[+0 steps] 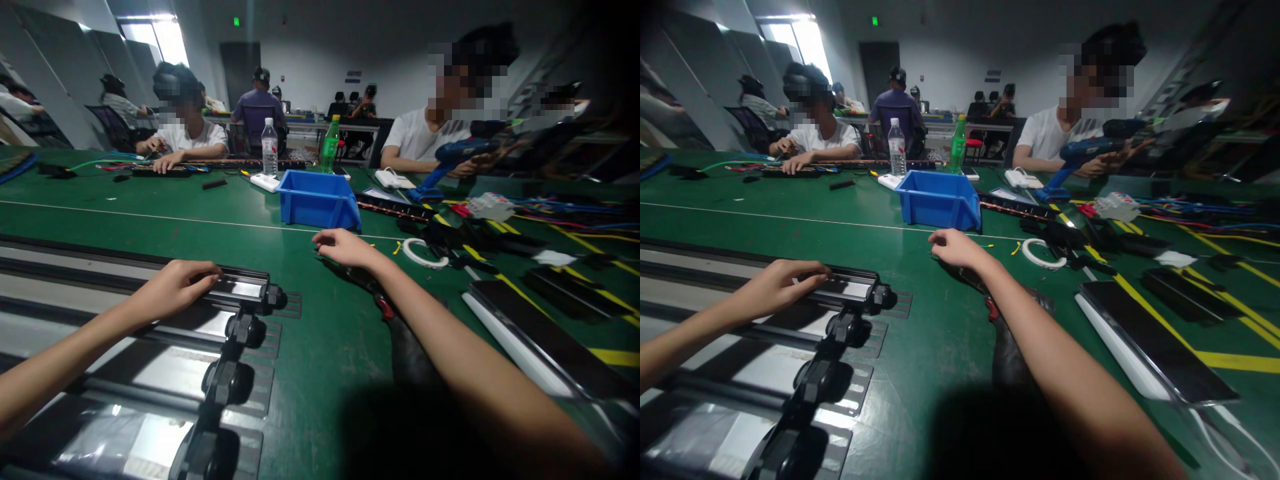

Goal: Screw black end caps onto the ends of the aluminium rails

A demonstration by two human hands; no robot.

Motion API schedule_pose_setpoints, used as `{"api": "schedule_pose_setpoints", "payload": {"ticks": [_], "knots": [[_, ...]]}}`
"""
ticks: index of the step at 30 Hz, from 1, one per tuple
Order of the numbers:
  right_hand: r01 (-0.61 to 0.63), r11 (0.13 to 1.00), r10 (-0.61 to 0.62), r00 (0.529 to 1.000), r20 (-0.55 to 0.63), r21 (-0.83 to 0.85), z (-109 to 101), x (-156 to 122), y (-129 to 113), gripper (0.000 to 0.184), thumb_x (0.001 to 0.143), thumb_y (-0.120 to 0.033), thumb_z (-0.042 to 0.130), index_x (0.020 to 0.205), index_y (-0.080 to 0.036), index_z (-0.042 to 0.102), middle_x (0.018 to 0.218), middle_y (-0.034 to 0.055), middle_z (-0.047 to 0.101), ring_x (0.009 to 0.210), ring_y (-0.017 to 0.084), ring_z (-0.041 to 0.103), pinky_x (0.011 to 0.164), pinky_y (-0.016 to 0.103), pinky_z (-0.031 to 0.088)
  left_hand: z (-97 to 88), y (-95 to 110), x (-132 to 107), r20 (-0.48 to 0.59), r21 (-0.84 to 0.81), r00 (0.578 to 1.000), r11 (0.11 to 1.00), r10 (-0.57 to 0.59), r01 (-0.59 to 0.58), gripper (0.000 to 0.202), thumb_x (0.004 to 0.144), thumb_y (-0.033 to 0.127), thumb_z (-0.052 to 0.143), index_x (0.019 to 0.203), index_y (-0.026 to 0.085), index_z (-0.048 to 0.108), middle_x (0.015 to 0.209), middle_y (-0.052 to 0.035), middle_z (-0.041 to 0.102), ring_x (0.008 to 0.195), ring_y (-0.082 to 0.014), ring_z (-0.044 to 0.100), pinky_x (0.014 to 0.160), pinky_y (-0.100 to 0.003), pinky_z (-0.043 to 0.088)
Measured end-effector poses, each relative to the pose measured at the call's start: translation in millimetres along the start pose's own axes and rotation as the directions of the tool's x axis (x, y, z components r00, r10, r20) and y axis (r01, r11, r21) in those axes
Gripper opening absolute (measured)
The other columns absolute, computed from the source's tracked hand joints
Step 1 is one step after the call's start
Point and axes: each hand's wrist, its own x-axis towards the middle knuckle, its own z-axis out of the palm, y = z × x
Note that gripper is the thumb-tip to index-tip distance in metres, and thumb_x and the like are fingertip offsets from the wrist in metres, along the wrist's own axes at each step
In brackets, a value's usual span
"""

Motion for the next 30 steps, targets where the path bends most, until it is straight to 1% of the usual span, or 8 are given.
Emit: {"api": "schedule_pose_setpoints", "payload": {"ticks": [6, 11, 14, 18, 20, 23, 26, 30], "knots": [[-0.028, 0.988, -0.01, 0.971, -0.238, -0.153, -22, -31, -35, 0.029, 0.09, -0.024, 0.063, 0.115, -0.013, 0.071, 0.122, 0.0139, 0.072, 0.112, 0.028, 0.066, 0.099, 0.039, 0.048, -0.2, 0, 0, -0.009, 0.013, 0.999, 0.999, 0.03, -0.03, 0.039, 0.101, 0.047, 0.048, 0.111, 0.019, 0.073, 0.104, -0.0043, 0.076, 0.091, -0.0198, 0.07, 0.071, -0.024, 0.048], [-0.13, 0.961, 0.052, 0.952, -0.303, -0.245, -39, -90, -59, 0.029, 0.093, -0.046, 0.059, 0.086, -0.021, 0.07, 0.08, 0.0044, 0.073, 0.07, 0.021, 0.065, 0.064, 0.033, 0.043, -0.4, 3, 0, -0.015, 0.019, 0.999, 0.999, 0.044, -0.043, 0.038, 0.101, 0.045, 0.047, 0.109, 0.019, 0.073, 0.102, -0.0043, 0.077, 0.089, -0.0199, 0.07, 0.07, -0.024, 0.047], [-0.326, 0.819, 0.236, 0.941, -0.242, -0.472, -41, -134, -51, 0.051, 0.093, -0.066, 0.048, 0.07, -0.023, 0.064, 0.063, 0.0056, 0.065, 0.059, 0.024, 0.06, 0.055, 0.034, 0.035, 0.7, 1, 0, -0.02, 0.017, 0.999, 0.999, 0.048, -0.048, 0.038, 0.101, 0.045, 0.048, 0.11, 0.018, 0.073, 0.104, -0.0043, 0.077, 0.09, -0.0199, 0.07, 0.071, -0.023, 0.048], [-0.544, 0.596, 0.542, 0.815, -0.204, -0.591, -40, -188, -26, 0.078, 0.086, -0.087, 0.03, 0.074, -0.022, 0.071, 0.075, 0.0168, 0.07, 0.074, 0.039, 0.067, 0.059, 0.042, 0.039, 1.8, -1, 0, -0.022, 0.017, 0.999, 0.999, 0.04, -0.039, 0.038, 0.1, 0.047, 0.049, 0.111, 0.02, 0.073, 0.105, -0.0037, 0.077, 0.091, -0.0199, 0.07, 0.072, -0.023, 0.049], [-0.6, 0.624, 0.637, 0.762, -0.12, -0.5, -35, -205, -16, 0.084, 0.083, -0.091, 0.028, 0.072, -0.021, 0.071, 0.075, 0.0177, 0.071, 0.075, 0.038, 0.069, 0.064, 0.045, 0.044, 2.1, -2, 0, -0.012, 0.01, 0.999, 1.0, 0.03, -0.03, 0.038, 0.1, 0.048, 0.049, 0.112, 0.02, 0.073, 0.105, -0.0033, 0.077, 0.089, -0.0196, 0.07, 0.07, -0.023, 0.049], [-0.675, 0.719, 0.694, 0.711, 0.115, -0.168, -22, -216, -9, 0.083, 0.086, -0.09, 0.027, 0.072, -0.018, 0.066, 0.062, 0.012, 0.069, 0.058, 0.028, 0.067, 0.061, 0.039, 0.048, 2.6, -1, 0, -0.01, 0.002, 1.0, 1.0, 0.024, -0.024, 0.039, 0.1, 0.049, 0.049, 0.111, 0.02, 0.073, 0.107, -0.0042, 0.077, 0.091, -0.0205, 0.071, 0.069, -0.023, 0.05], [-0.692, 0.719, 0.665, 0.714, 0.217, 0.072, -11, -216, -6, 0.077, 0.086, -0.088, 0.034, 0.068, -0.018, 0.06, 0.051, 0.0067, 0.063, 0.045, 0.02, 0.06, 0.05, 0.031, 0.044, 2.9, -1, 0, -0.013, 0.008, 1.0, 1.0, 0.018, -0.018, 0.041, 0.099, 0.052, 0.049, 0.111, 0.02, 0.073, 0.109, -0.0052, 0.077, 0.092, -0.0217, 0.071, 0.071, -0.023, 0.051], [-0.661, 0.724, 0.618, 0.749, 0.238, 0.199, -7, -217, 0, 0.069, 0.086, -0.083, 0.046, 0.068, -0.018, 0.059, 0.049, 0.0035, 0.061, 0.041, 0.015, 0.055, 0.046, 0.027, 0.038, 3.5, -2, 1, -0.006, 0.021, 1.0, 1.0, 0.001, -0.001, 0.044, 0.098, 0.054, 0.049, 0.11, 0.02, 0.073, 0.109, -0.0056, 0.077, 0.093, -0.0233, 0.071, 0.074, -0.025, 0.052]]}}
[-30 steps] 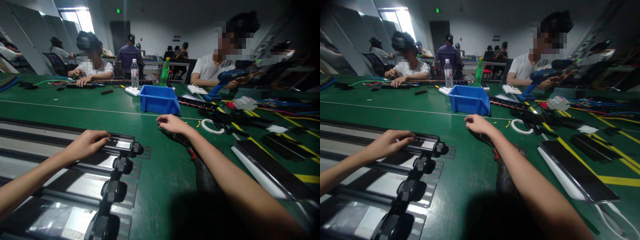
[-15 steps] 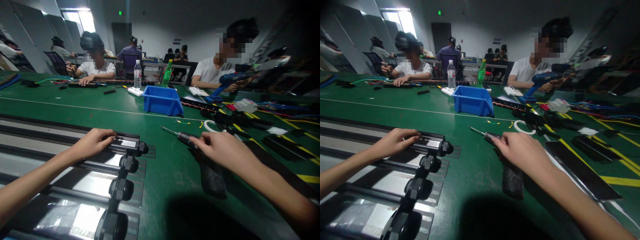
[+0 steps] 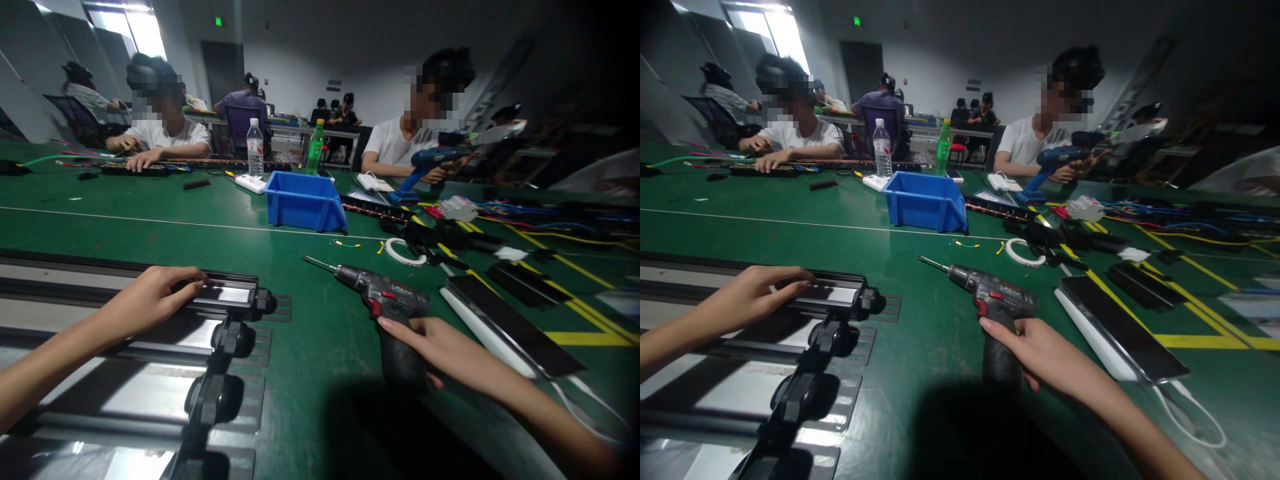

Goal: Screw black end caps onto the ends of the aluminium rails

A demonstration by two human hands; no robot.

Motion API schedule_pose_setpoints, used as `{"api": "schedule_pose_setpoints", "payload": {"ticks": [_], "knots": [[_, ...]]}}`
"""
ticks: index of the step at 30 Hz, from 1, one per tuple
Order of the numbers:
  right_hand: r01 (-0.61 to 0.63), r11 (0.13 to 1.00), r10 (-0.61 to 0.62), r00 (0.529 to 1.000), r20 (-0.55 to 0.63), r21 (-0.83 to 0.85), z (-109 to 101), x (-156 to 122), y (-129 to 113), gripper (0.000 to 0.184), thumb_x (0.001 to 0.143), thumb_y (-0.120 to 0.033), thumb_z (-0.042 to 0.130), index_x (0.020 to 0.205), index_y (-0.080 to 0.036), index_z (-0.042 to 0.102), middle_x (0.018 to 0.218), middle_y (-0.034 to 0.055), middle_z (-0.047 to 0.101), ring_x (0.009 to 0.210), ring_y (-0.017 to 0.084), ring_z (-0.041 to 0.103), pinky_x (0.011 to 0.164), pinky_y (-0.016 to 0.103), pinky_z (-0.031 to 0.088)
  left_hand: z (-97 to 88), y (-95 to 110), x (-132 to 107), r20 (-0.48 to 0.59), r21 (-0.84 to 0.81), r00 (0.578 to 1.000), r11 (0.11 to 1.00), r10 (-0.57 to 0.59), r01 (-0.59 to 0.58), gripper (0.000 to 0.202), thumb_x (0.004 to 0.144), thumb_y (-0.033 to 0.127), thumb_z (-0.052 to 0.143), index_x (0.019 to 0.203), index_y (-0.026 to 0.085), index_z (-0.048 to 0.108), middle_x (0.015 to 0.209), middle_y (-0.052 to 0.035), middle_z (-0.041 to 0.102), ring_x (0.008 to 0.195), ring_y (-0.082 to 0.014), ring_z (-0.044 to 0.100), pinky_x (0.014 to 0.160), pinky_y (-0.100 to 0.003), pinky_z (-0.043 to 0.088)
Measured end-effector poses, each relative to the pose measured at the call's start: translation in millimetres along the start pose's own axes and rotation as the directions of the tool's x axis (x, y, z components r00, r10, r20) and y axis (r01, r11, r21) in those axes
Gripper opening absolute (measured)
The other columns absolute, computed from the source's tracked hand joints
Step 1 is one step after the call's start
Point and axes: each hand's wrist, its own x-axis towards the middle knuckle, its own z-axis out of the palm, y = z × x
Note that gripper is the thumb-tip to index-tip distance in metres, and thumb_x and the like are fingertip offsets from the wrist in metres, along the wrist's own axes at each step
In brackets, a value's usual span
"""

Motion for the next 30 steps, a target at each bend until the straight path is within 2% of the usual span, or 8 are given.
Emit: {"api": "schedule_pose_setpoints", "payload": {"ticks": [7, 11, 15, 18, 21, 24, 27, 30], "knots": [[-0.018, 0.99, 0.048, 0.975, -0.219, 0.138, 2, 0, 12, 0.059, 0.082, -0.078, 0.057, 0.065, -0.021, 0.059, 0.05, 0.0001, 0.055, 0.043, 0.017, 0.051, 0.045, 0.029, 0.03, 1.2, -3, 0, -0.007, -0.012, 1.0, 1.0, -0.004, 0.004, 0.045, 0.097, 0.057, 0.05, 0.111, 0.021, 0.074, 0.112, -0.0073, 0.077, 0.097, -0.026, 0.071, 0.075, -0.026, 0.053], [0.056, 0.978, 0.016, 0.941, -0.337, 0.202, 2, -5, 18, 0.053, 0.08, -0.071, 0.064, 0.063, -0.021, 0.063, 0.054, 0.0004, 0.052, 0.051, 0.018, 0.048, 0.05, 0.031, 0.027, 1.3, -4, 0, -0.006, -0.015, 1.0, 1.0, 0.005, -0.005, 0.045, 0.096, 0.057, 0.051, 0.11, 0.021, 0.074, 0.113, -0.0069, 0.077, 0.097, -0.0261, 0.071, 0.073, -0.026, 0.054], [0.139, 0.927, 0.007, 0.921, -0.389, 0.348, 11, -12, 27, 0.051, 0.08, -0.07, 0.067, 0.066, -0.021, 0.064, 0.058, 0.0017, 0.055, 0.053, 0.02, 0.049, 0.05, 0.032, 0.029, 2.3, -6, 0, -0.001, -0.016, 1.0, 1.0, 0.02, -0.02, 0.047, 0.097, 0.057, 0.049, 0.114, 0.021, 0.073, 0.113, -0.0069, 0.077, 0.098, -0.0257, 0.071, 0.077, -0.026, 0.054], [0.232, 0.865, 0.011, 0.878, -0.478, 0.446, 20, -20, 28, 0.045, 0.079, -0.065, 0.072, 0.074, -0.02, 0.068, 0.066, 0.0044, 0.066, 0.06, 0.022, 0.059, 0.053, 0.032, 0.04, 3.1, -7, 0, -0.001, -0.018, 1.0, 1.0, 0.024, -0.024, 0.047, 0.098, 0.057, 0.049, 0.114, 0.02, 0.073, 0.116, -0.0076, 0.076, 0.104, -0.0265, 0.07, 0.083, -0.027, 0.053], [0.394, 0.666, -0.003, 0.851, -0.525, 0.634, 20, -32, 13, 0.04, 0.075, -0.056, 0.079, 0.097, -0.023, 0.074, 0.096, 0.0101, 0.077, 0.087, 0.03, 0.07, 0.072, 0.039, 0.055, 3.7, -8, 0, -0.004, -0.022, 1.0, 1.0, 0.022, -0.022, 0.045, 0.099, 0.056, 0.048, 0.113, 0.021, 0.072, 0.116, -0.0079, 0.076, 0.105, -0.027, 0.07, 0.085, -0.028, 0.051], [0.481, 0.321, -0.111, 0.875, -0.472, 0.816, 5, -42, -15, 0.058, 0.076, -0.063, 0.073, 0.124, -0.03, 0.068, 0.135, 0.0101, 0.067, 0.108, 0.033, 0.069, 0.083, 0.044, 0.06, 4.2, -8, 0, -0.006, -0.03, 1.0, 0.999, 0.03, -0.03, 0.044, 0.099, 0.055, 0.048, 0.113, 0.021, 0.072, 0.115, -0.0077, 0.076, 0.104, -0.0269, 0.07, 0.088, -0.029, 0.05], [0.292, 0.11, -0.207, 0.942, -0.266, 0.95, -7, -39, -40, 0.067, 0.083, -0.081, 0.048, 0.123, -0.031, 0.07, 0.13, 0.0097, 0.068, 0.066, 0.017, 0.064, 0.049, 0.028, 0.054, 4.1, -8, -1, 0.003, -0.029, 0.999, 0.999, 0.035, -0.035, 0.045, 0.1, 0.055, 0.047, 0.112, 0.02, 0.072, 0.114, -0.008, 0.076, 0.103, -0.0261, 0.07, 0.088, -0.029, 0.05], [0.216, 0.049, -0.3, 0.935, -0.191, 0.975, -6, -25, -52, 0.053, 0.09, -0.068, 0.049, 0.102, -0.023, 0.075, 0.102, 0.0079, 0.071, 0.046, 0.007, 0.039, 0.037, 0.019, 0.039, 3.2, -6, 0, 0.002, -0.019, 0.999, 0.999, 0.037, -0.037, 0.044, 0.101, 0.053, 0.045, 0.112, 0.02, 0.071, 0.113, -0.0075, 0.076, 0.102, -0.025, 0.07, 0.088, -0.028, 0.049]]}}
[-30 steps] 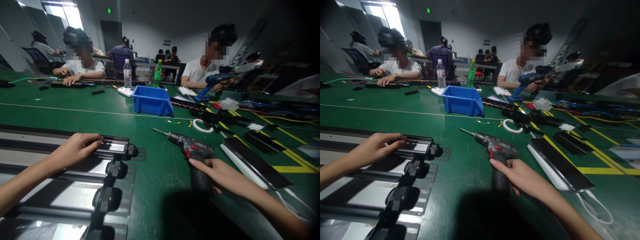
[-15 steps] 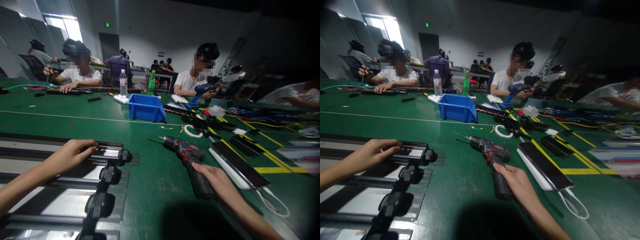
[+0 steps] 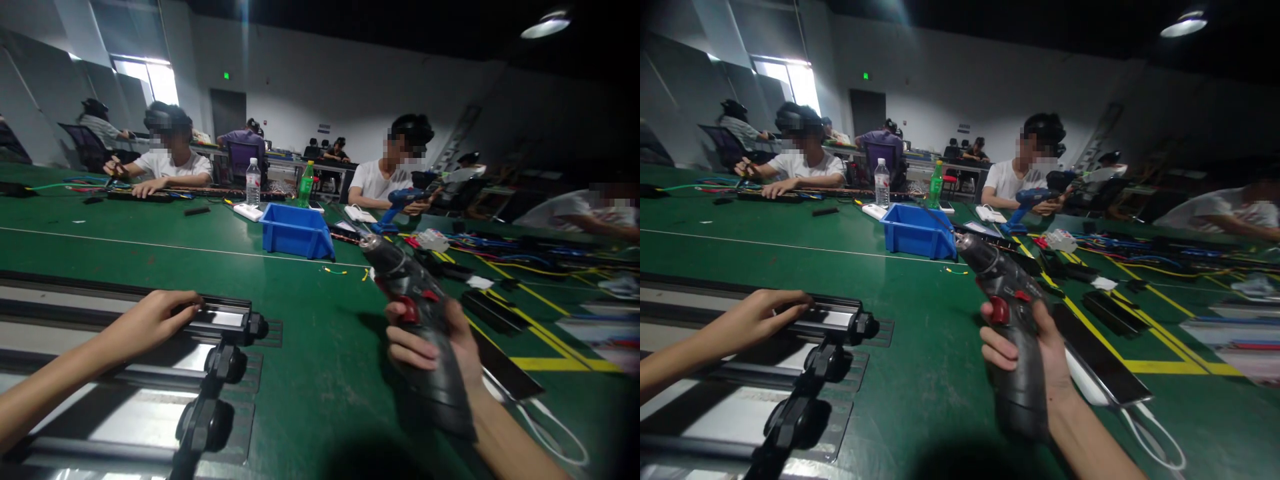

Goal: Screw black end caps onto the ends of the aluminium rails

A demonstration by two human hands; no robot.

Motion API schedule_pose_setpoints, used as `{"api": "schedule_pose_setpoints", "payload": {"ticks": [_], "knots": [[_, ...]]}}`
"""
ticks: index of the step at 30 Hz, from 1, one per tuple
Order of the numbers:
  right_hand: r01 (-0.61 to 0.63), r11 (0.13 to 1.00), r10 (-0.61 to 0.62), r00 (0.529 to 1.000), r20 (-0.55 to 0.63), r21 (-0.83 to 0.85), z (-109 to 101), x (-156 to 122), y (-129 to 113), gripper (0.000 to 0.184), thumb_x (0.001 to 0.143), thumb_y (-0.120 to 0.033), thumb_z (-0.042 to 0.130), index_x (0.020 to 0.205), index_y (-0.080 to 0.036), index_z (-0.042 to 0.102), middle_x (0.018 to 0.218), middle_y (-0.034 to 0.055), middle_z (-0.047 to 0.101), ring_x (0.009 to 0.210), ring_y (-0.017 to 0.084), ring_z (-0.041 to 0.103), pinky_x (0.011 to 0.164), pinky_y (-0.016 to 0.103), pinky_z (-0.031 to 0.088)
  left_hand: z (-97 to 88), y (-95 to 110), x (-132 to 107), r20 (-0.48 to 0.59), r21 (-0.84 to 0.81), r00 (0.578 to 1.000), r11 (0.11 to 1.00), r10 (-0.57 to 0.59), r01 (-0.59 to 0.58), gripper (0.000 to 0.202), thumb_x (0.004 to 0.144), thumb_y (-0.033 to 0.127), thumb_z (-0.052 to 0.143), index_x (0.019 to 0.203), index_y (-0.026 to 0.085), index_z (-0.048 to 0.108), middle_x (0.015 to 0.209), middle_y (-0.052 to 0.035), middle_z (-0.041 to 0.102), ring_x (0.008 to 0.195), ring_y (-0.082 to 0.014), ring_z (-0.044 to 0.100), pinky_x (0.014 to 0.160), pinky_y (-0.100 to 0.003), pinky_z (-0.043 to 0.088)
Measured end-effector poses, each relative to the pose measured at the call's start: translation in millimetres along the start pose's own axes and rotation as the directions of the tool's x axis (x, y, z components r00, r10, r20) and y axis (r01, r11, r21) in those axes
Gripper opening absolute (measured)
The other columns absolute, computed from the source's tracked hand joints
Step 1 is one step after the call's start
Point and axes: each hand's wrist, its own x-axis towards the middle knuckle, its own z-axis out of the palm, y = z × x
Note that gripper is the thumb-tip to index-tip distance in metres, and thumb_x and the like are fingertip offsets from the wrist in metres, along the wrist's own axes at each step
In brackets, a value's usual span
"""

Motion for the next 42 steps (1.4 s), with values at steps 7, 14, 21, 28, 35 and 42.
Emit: {"api": "schedule_pose_setpoints", "payload": {"ticks": [7, 14, 21, 28, 35, 42], "knots": [[-0.216, 0.975, 0.211, 0.972, 0.105, 0.042, -4, 19, 18, 0.056, 0.077, -0.069, 0.065, 0.101, -0.019, 0.074, 0.092, 0.0074, 0.07, 0.072, 0.016, 0.063, 0.064, 0.025, 0.057, -1.2, 4, 0, -0.015, 0.005, 1.0, 1.0, 0.014, -0.014, 0.038, 0.101, 0.047, 0.045, 0.112, 0.022, 0.072, 0.11, -0.005, 0.076, 0.098, -0.0233, 0.07, 0.082, -0.026, 0.049], [-0.321, 0.943, 0.317, 0.947, 0.06, 0.083, 4, 42, 23, 0.059, 0.093, -0.064, 0.047, 0.107, -0.013, 0.072, 0.098, 0.0109, 0.074, 0.089, 0.02, 0.072, 0.076, 0.031, 0.061, -3.0, 10, -1, -0.017, -0.011, 1.0, 1.0, 0.015, -0.015, 0.037, 0.103, 0.045, 0.044, 0.112, 0.021, 0.07, 0.111, -0.0061, 0.075, 0.099, -0.0221, 0.07, 0.081, -0.026, 0.049], [-0.376, 0.927, 0.369, 0.912, 0.176, 0.003, -17, 56, 33, 0.039, 0.092, -0.047, 0.063, 0.09, -0.01, 0.074, 0.085, 0.01, 0.072, 0.073, 0.017, 0.071, 0.07, 0.024, 0.061, -10.4, 43, -6, -0.001, 0.189, 0.982, 0.965, 0.188, -0.185, 0.03, 0.103, 0.043, 0.047, 0.102, 0.021, 0.067, 0.088, -0.0057, 0.069, 0.08, -0.0197, 0.065, 0.071, -0.029, 0.044], [-0.392, 0.919, 0.384, 0.914, 0.13, 0.034, -38, 57, 48, 0.037, 0.097, -0.041, 0.059, 0.094, -0.009, 0.076, 0.09, 0.0118, 0.074, 0.084, 0.02, 0.073, 0.083, 0.027, 0.059, 17.6, 99, 12, -0.005, 0.313, 0.999, 0.948, 0.052, -0.047, 0.04, 0.098, 0.059, 0.047, 0.105, 0.021, 0.056, 0.087, -0.0091, 0.068, 0.08, -0.0269, 0.065, 0.068, -0.035, 0.042], [-0.433, 0.901, 0.416, 0.873, 0.253, 0.013, -47, 59, 50, 0.047, 0.092, -0.046, 0.064, 0.113, -0.006, 0.075, 0.12, 0.0174, 0.074, 0.11, 0.024, 0.071, 0.094, 0.028, 0.057, 43.5, 101, 22, 0.032, 0.208, 0.994, 0.974, -0.103, 0.094, 0.025, 0.096, 0.047, 0.051, 0.092, 0.023, 0.045, 0.076, -0.0034, 0.064, 0.065, -0.0217, 0.061, 0.058, -0.032, 0.03], [-0.395, 0.917, 0.394, 0.874, 0.283, -0.056, -52, 67, 56, 0.042, 0.091, -0.052, 0.065, 0.098, -0.012, 0.075, 0.092, 0.0109, 0.072, 0.08, 0.018, 0.068, 0.074, 0.025, 0.056, 41.5, 102, 24, 0.086, 0.178, 0.981, 0.971, -0.174, 0.157, 0.022, 0.092, 0.044, 0.054, 0.091, 0.022, 0.052, 0.073, -0.0012, 0.064, 0.061, -0.0194, 0.059, 0.057, -0.031, 0.028]]}}
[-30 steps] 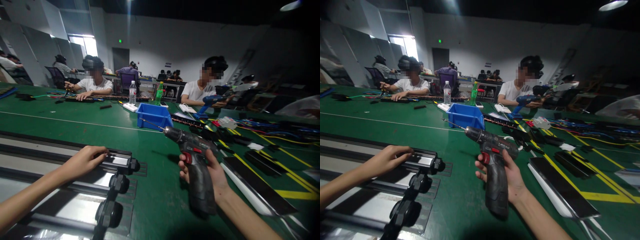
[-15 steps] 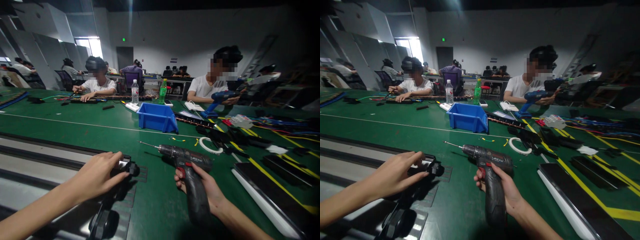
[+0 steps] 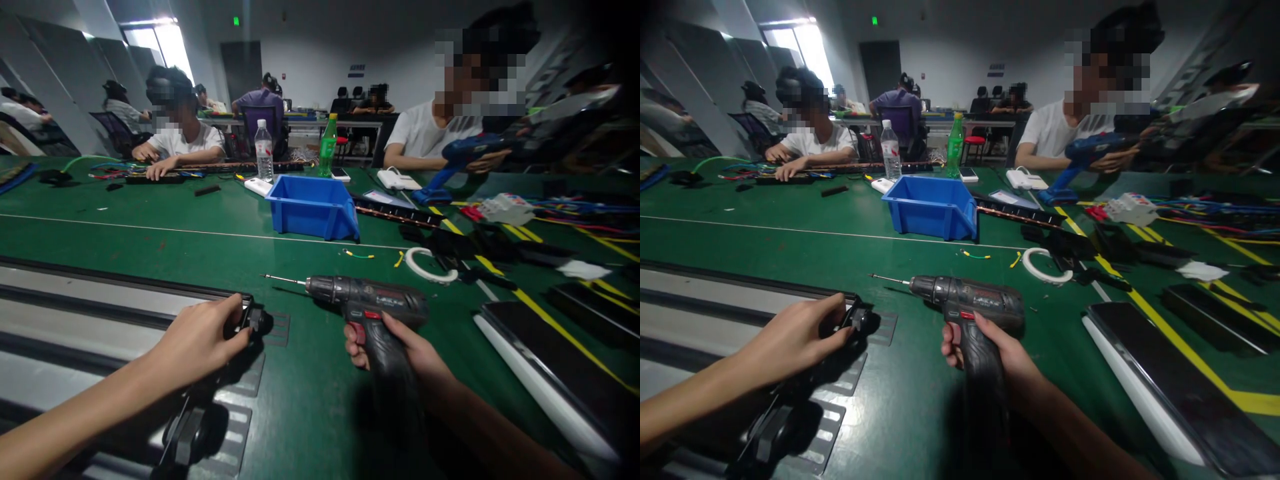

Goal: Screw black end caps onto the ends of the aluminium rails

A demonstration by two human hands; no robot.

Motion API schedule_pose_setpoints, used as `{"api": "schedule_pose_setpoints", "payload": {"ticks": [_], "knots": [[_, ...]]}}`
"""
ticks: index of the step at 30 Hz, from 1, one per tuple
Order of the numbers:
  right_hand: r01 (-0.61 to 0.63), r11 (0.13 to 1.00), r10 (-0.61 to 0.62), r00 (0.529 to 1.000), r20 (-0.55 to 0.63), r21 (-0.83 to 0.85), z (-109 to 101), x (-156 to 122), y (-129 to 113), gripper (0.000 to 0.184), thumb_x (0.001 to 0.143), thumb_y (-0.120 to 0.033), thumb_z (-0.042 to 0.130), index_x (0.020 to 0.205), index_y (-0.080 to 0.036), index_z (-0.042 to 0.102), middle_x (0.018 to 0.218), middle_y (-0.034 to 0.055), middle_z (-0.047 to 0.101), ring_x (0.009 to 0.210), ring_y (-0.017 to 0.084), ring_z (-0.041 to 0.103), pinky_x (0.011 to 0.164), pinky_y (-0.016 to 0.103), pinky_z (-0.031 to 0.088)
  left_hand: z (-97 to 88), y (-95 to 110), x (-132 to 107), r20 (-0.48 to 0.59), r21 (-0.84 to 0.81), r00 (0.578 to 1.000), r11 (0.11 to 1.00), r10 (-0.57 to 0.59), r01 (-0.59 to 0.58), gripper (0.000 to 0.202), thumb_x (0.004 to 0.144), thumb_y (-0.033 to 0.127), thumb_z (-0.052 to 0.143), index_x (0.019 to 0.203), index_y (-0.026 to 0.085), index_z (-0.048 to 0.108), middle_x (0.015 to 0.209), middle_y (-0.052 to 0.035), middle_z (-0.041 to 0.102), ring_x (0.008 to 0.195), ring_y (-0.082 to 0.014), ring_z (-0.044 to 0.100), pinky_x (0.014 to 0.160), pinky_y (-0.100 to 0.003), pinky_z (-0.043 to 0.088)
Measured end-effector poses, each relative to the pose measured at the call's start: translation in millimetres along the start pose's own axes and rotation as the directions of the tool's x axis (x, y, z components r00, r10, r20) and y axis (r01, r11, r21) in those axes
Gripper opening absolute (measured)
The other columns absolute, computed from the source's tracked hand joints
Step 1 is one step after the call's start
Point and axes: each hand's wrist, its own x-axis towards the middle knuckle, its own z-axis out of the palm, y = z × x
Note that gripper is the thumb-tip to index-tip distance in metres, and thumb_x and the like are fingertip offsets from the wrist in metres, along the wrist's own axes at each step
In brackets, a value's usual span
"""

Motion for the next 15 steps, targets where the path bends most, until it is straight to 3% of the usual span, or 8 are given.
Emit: {"api": "schedule_pose_setpoints", "payload": {"ticks": [3, 15], "knots": [[0.001, 1.0, -0.001, 1.0, 0.022, 0.014, -2, -1, 0, 0.039, 0.088, -0.049, 0.071, 0.092, -0.011, 0.074, 0.085, 0.0078, 0.066, 0.074, 0.016, 0.064, 0.067, 0.024, 0.054, -3.4, 4, -1, 0.028, 0.02, 0.999, 1.0, -0.018, 0.017, 0.022, 0.094, 0.043, 0.05, 0.091, 0.022, 0.056, 0.076, -0.0026, 0.066, 0.066, -0.0205, 0.061, 0.06, -0.03, 0.031], [0.034, 0.987, -0.034, 0.999, 0.002, -0.155, 18, -15, -2, 0.042, 0.094, -0.052, 0.056, 0.09, -0.014, 0.071, 0.082, 0.009, 0.061, 0.072, 0.018, 0.057, 0.067, 0.026, 0.048, -5.3, 2, -2, 0.028, 0.033, 0.999, 0.999, -0.016, 0.015, 0.025, 0.094, 0.046, 0.052, 0.088, 0.022, 0.058, 0.073, -0.0009, 0.067, 0.063, -0.0202, 0.06, 0.059, -0.029, 0.027]]}}
